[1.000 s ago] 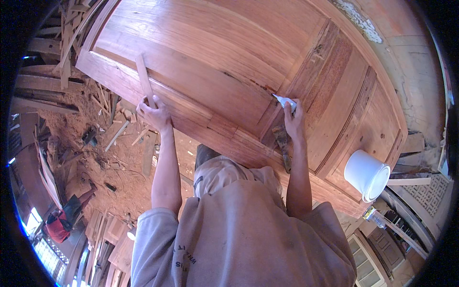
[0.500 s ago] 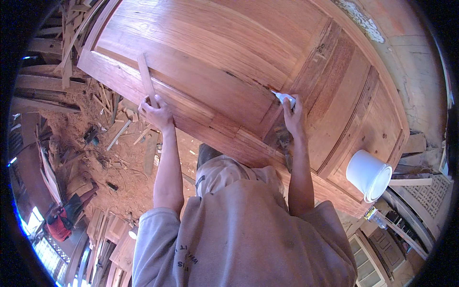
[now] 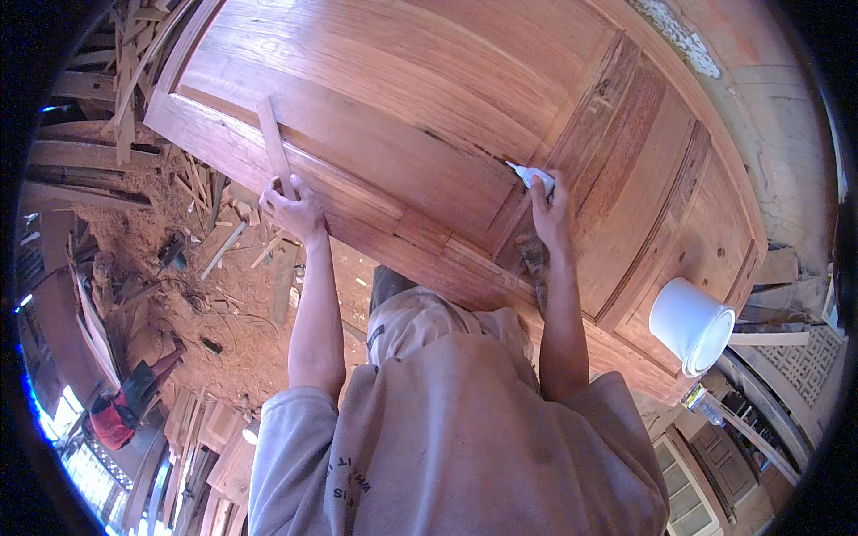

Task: The person applies glue into a crack on a wooden door panel and then uses a brush to spread a liquid across the surface of the wood.

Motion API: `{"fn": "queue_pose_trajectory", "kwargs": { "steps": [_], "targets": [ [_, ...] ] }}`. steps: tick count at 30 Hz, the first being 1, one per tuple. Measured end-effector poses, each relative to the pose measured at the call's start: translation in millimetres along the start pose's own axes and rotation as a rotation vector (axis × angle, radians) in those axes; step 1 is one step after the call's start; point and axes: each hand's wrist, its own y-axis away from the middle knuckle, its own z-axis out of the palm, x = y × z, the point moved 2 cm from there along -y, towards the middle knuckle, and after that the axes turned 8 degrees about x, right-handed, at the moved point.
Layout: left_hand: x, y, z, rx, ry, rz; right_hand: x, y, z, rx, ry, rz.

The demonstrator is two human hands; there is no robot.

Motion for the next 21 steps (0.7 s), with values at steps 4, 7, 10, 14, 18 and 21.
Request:
{"fn": "queue_pose_trajectory", "kwargs": {
  "steps": [4, 7, 10, 14, 18, 21],
  "targets": [
    [-1, 0, 0, -0.005, 0.024, -0.03, -9, 5, -9, -0.029, -0.011, 0.125],
    [0, 0, 1, -0.011, 0.023, -0.043, -4, 1, -1, -0.025, -0.013, 0.052],
    [-2, -1, 0, 0.005, 0.0, -0.004, -20, -2, 5, -0.036, 0.066, -0.019],
    [0, 0, 0, 0.018, -0.019, -0.005, -36, -5, 8, -0.007, 0.054, -0.079],
    [-2, -1, 0, 0.018, -0.009, 0.005, -36, -8, 11, -0.043, 0.127, -0.043],
    [-3, 0, 0, 0.004, 0.011, -0.013, -34, -9, 14, -0.015, 0.124, -0.102]
  ]
}}
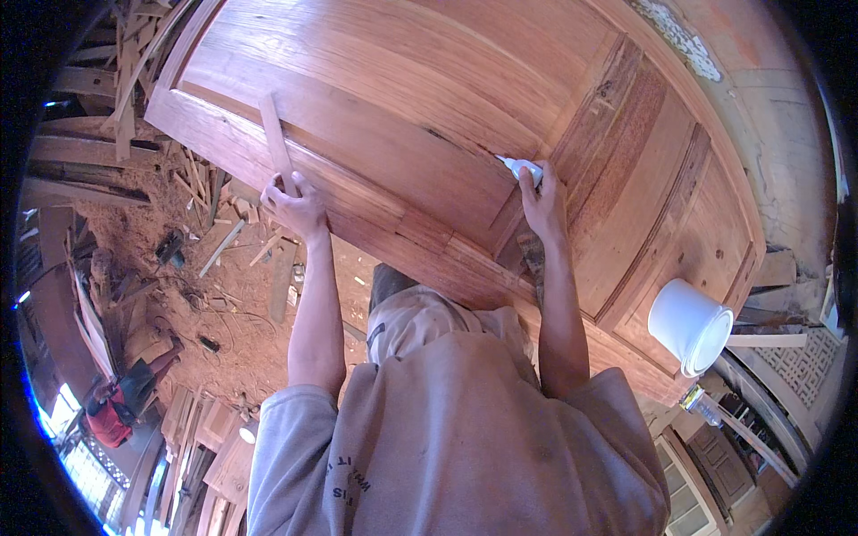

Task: The person applies glue into a crack on a wooden door panel and then uses a brush to spread a liquid across the surface of the wood.

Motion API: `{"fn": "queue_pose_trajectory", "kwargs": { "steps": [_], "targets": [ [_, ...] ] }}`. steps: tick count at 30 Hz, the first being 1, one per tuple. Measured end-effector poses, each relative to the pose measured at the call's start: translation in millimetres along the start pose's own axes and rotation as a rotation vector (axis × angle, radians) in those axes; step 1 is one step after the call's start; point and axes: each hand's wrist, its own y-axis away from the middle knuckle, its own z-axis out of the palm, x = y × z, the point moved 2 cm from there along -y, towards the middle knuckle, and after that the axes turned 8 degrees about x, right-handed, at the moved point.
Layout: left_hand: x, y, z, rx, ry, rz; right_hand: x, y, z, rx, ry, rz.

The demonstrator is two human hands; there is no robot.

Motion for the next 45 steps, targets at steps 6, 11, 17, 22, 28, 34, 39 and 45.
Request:
{"fn": "queue_pose_trajectory", "kwargs": {
  "steps": [6, 11, 17, 22, 28, 34, 39, 45],
  "targets": [
    [-1, 1, 2, 0.006, 0.013, -0.006, 31, 16, -9, 0.034, -0.297, 0.231],
    [-2, 1, 2, 0.022, 0.004, 0.006, 45, 41, -29, -0.015, -0.445, 0.464],
    [-1, 2, 4, 0.043, 0.023, 0.052, 44, 45, -29, -0.017, -0.24, 0.335],
    [-3, 1, 2, 0.043, 0.035, 0.031, 29, 49, -28, -0.081, -0.285, 0.397],
    [-6, 0, 4, 0.031, 0.013, 0.026, 36, 53, -23, -0.029, -0.197, 0.25],
    [-4, 1, 3, 0.03, -0.004, 0.024, 52, 55, -20, 0.001, -0.096, 0.198],
    [-9, 0, 6, 0.029, 0.006, 0.036, 42, 52, -20, -0.017, -0.062, 0.176],
    [-10, 0, 5, 0.03, 0.005, 0.033, 16, 44, -16, -0.045, -0.082, 0.197]
  ]
}}
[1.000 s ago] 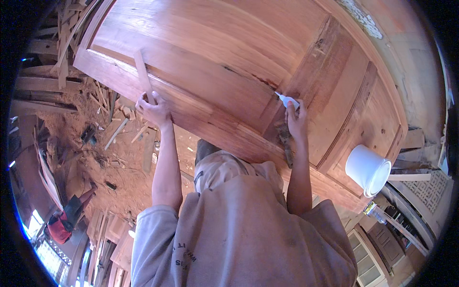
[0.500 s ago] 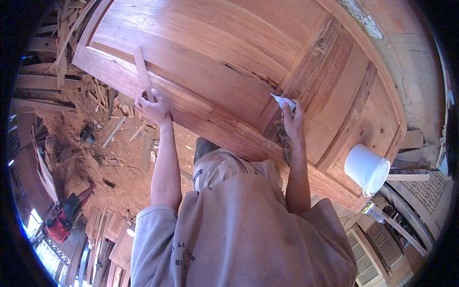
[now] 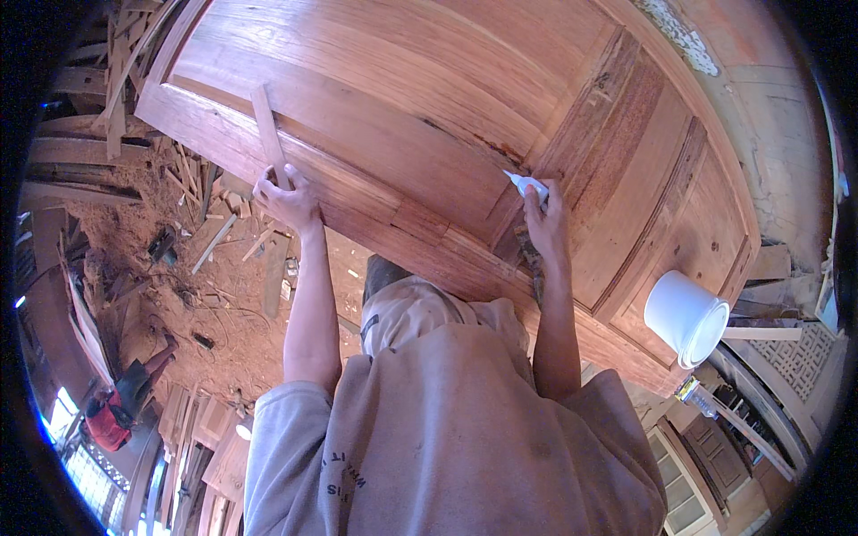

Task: The person applies glue into a crack on a wooden door panel and then uses a brush to spread a liquid across the surface of the wood.

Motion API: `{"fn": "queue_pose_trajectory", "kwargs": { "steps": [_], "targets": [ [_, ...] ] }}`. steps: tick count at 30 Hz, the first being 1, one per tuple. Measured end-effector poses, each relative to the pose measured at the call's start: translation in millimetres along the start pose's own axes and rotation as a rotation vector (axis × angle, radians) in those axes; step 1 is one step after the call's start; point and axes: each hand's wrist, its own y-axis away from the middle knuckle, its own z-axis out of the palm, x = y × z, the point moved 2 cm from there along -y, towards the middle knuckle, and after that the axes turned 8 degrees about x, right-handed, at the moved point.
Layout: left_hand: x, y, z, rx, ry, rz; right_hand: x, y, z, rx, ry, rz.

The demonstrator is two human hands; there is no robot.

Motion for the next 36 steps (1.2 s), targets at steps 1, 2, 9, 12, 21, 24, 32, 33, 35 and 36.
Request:
{"fn": "queue_pose_trajectory", "kwargs": {
  "steps": [1, 2, 9, 12, 21, 24, 32, 33, 35, 36],
  "targets": [
    [1, 0, -1, -0.001, 0.008, -0.013, -3, -1, 1, -0.017, -0.011, -0.018],
    [2, 0, -1, 0.0, 0.006, -0.013, -3, -2, 3, -0.018, -0.011, -0.019],
    [6, 0, -2, 0.008, 0.016, -0.012, -12, -10, 14, -0.043, 0.023, 0.035],
    [6, 0, -1, 0.007, 0.025, -0.015, -16, -12, 17, -0.035, 0.066, 0.027],
    [5, 0, -1, -0.006, 0.018, -0.035, -35, -20, 32, -0.023, 0.12, -0.068],
    [3, 1, 0, -0.018, 0.044, -0.058, -38, -24, 38, -0.019, 0.108, -0.107],
    [8, 0, -1, -0.006, 0.045, -0.042, -49, -31, 51, 0.003, 0.115, -0.188],
    [7, 0, -1, -0.001, 0.04, -0.027, -51, -32, 52, -0.012, 0.123, -0.196],
    [6, -1, -2, 0.005, 0.032, -0.013, -55, -34, 54, -0.029, 0.13, -0.204],
    [5, -1, -1, 0.007, 0.043, -0.009, -56, -35, 56, -0.066, 0.149, -0.171]
  ]
}}
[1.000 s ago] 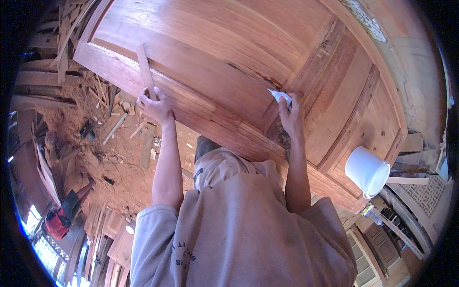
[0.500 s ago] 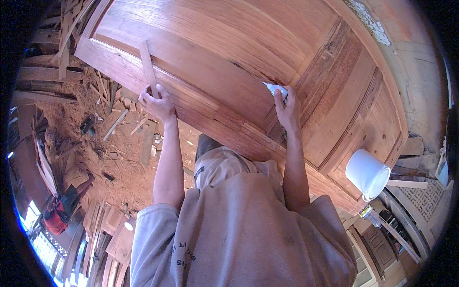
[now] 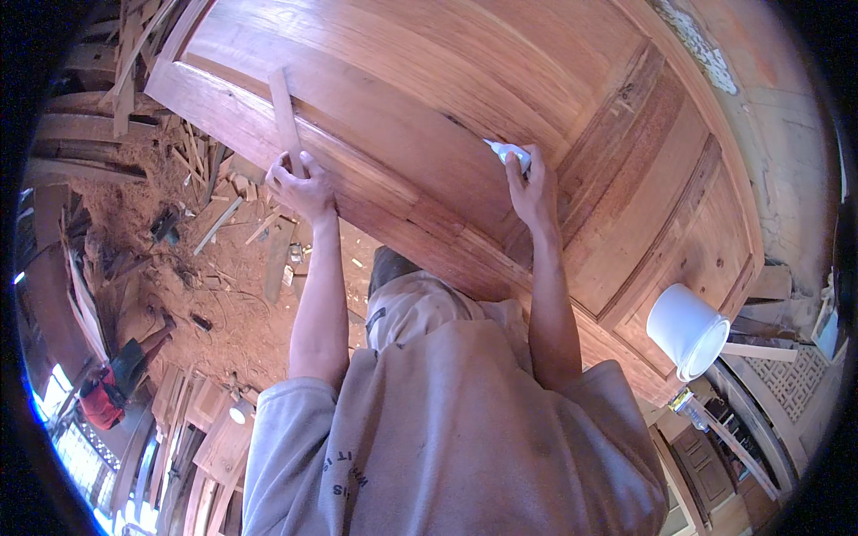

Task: The person applies glue into a crack on a wooden door panel and then uses a brush to spread a liquid across the surface of the wood.

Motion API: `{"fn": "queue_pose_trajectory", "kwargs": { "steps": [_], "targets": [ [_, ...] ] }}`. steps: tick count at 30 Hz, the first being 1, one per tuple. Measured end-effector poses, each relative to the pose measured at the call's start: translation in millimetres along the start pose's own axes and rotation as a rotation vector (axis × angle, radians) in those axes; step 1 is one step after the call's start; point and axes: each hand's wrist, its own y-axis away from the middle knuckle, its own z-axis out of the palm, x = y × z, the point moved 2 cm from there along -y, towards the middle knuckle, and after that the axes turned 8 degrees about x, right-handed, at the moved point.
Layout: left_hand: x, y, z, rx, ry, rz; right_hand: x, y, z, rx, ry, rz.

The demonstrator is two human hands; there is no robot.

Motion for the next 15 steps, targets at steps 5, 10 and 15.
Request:
{"fn": "queue_pose_trajectory", "kwargs": {
  "steps": [5, 10, 15],
  "targets": [
    [-3, 0, 1, -0.002, 0.028, -0.033, -5, -3, 11, -0.004, -0.027, -0.029],
    [5, 0, 0, 0.016, 0.009, 0.005, -4, -12, 23, -0.014, -0.051, -0.061],
    [2, -2, -2, 0.02, -0.009, 0.015, -21, -17, 29, -0.031, -0.093, -0.058]
  ]
}}
